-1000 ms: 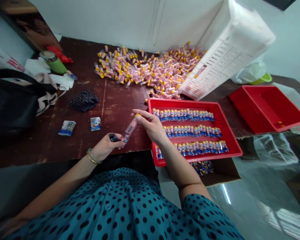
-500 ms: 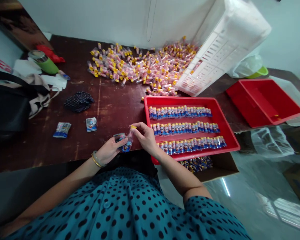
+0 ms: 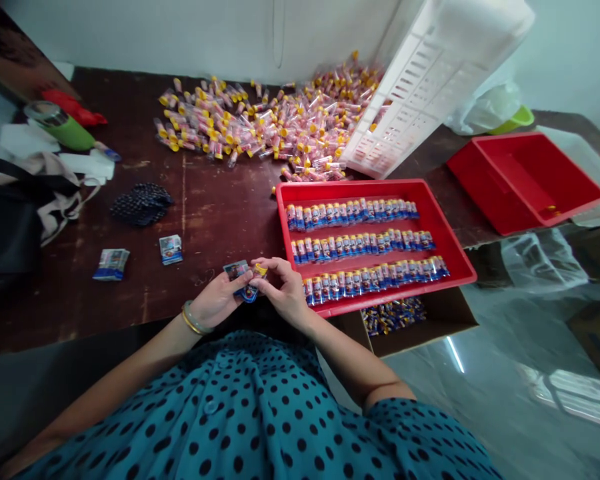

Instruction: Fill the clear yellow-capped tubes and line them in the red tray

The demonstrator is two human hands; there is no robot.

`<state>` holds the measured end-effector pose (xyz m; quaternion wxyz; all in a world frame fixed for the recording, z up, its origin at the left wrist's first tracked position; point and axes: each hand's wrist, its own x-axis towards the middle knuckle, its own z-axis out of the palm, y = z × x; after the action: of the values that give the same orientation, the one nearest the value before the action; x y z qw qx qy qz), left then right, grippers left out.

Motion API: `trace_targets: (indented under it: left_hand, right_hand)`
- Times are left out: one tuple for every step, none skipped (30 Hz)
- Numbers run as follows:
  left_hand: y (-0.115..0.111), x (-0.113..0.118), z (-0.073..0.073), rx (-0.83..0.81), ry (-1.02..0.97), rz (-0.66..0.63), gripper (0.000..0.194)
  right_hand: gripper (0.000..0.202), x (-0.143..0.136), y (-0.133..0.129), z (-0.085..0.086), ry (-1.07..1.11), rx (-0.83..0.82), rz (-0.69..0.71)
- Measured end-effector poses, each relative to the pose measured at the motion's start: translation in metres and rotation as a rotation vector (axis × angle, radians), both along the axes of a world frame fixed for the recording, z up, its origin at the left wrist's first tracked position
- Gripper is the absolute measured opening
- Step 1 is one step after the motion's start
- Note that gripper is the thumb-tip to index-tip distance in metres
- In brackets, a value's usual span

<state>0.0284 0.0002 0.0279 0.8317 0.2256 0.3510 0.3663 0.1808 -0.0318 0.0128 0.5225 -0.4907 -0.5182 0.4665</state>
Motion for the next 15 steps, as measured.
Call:
trace_targets:
  left_hand:
    - [0.0,0.001,0.001,0.002,0.003,0.0,0.031]
    - [-0.001,0.001,0.002,0.005,0.006,-0.001,0.031]
    - [-0.001,0.001,0.003,0.008,0.007,0.0,0.031]
    - [-0.001,0.002,0.004,0.01,0.006,0.002,0.03]
    - [-0.001,0.002,0.004,0.012,0.005,0.003,0.029]
    - [-0.001,0.003,0.004,0.013,0.005,0.004,0.028]
    - [-0.001,0.003,0.004,0.013,0.006,0.004,0.028]
    - [-0.001,0.003,0.004,0.011,0.008,0.003,0.029]
    - [-0.001,0.004,0.004,0.008,0.012,0.001,0.029]
    - [-0.001,0.004,0.004,0.005,0.019,-0.001,0.029]
    - [0.0,0.005,0.003,0.003,0.026,0.0,0.029]
    - [0.0,0.005,0.002,0.001,0.033,0.002,0.029]
    - [0.0,0.006,0.002,0.0,0.041,0.005,0.029]
    - [0.0,0.006,0.001,-0.002,0.05,0.008,0.029]
    - [0.0,0.007,0.0,-0.002,0.059,0.011,0.03]
  right_hand:
    - [0.022,0.001,0.0,0.0,-0.02,0.014,-0.001]
    - [0.021,0.002,0.001,0.0,-0.034,0.028,0.002]
    - [0.02,0.003,0.002,0.0,-0.044,0.043,0.007]
    - [0.018,0.004,0.002,0.001,-0.05,0.056,0.011]
    - [0.017,0.005,0.003,0.001,-0.054,0.067,0.014]
    - [0.017,0.005,0.003,0.002,-0.058,0.076,0.015]
    - [0.017,0.005,0.004,0.002,-0.062,0.081,0.017]
    - [0.017,0.006,0.004,0.003,-0.066,0.085,0.017]
    - [0.016,0.006,0.004,0.003,-0.07,0.089,0.018]
    - [0.016,0.007,0.004,0.003,-0.073,0.092,0.018]
    - [0.015,0.008,0.005,0.003,-0.075,0.096,0.02]
    - [0.014,0.01,0.005,0.003,-0.076,0.1,0.022]
    - [0.014,0.011,0.006,0.003,-0.077,0.103,0.023]
    - [0.014,0.013,0.006,0.003,-0.077,0.104,0.023]
    - [0.014,0.015,0.007,0.002,-0.075,0.102,0.023]
